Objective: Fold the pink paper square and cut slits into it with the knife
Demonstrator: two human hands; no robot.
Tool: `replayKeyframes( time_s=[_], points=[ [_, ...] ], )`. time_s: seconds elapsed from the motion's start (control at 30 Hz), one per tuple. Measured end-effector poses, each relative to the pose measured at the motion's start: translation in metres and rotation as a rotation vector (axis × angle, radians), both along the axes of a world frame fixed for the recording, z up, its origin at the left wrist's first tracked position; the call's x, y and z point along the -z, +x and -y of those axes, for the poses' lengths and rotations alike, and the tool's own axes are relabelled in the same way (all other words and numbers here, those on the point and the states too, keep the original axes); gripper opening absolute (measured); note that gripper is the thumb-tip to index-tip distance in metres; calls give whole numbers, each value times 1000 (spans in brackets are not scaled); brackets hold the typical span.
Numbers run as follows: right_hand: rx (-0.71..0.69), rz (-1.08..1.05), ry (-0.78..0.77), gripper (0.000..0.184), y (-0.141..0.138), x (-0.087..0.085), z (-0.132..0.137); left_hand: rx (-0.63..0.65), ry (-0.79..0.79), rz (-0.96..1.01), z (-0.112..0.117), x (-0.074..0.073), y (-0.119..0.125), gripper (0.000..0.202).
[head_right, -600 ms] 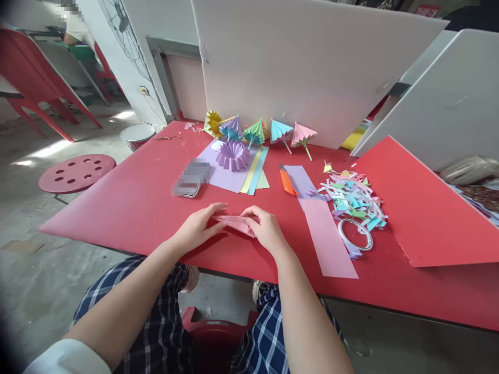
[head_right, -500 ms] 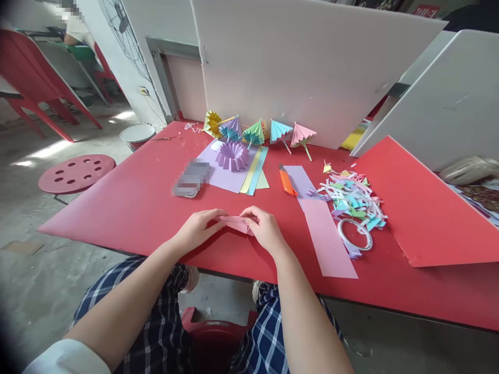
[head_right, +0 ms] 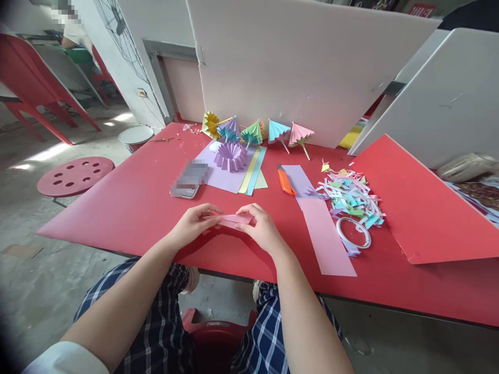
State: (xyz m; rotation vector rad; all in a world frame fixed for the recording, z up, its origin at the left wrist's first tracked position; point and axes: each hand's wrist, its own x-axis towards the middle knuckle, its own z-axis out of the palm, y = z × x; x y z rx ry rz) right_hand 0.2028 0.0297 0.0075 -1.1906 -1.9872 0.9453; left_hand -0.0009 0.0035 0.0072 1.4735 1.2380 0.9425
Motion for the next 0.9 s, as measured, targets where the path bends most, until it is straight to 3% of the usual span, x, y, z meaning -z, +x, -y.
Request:
replayKeyframes(
  time_s=[0.47,0.73,0.9],
  points=[
    [7,-46,86,16,2,5,-2,21,49,-77,-2,3,0,28],
    [-23,106,289,11,-3,8,-2,-2,133,-169,3,1,10,22],
    [-42,110,244,12,-6,8,2,-5,183,-191,5,-1,18,21]
  ],
)
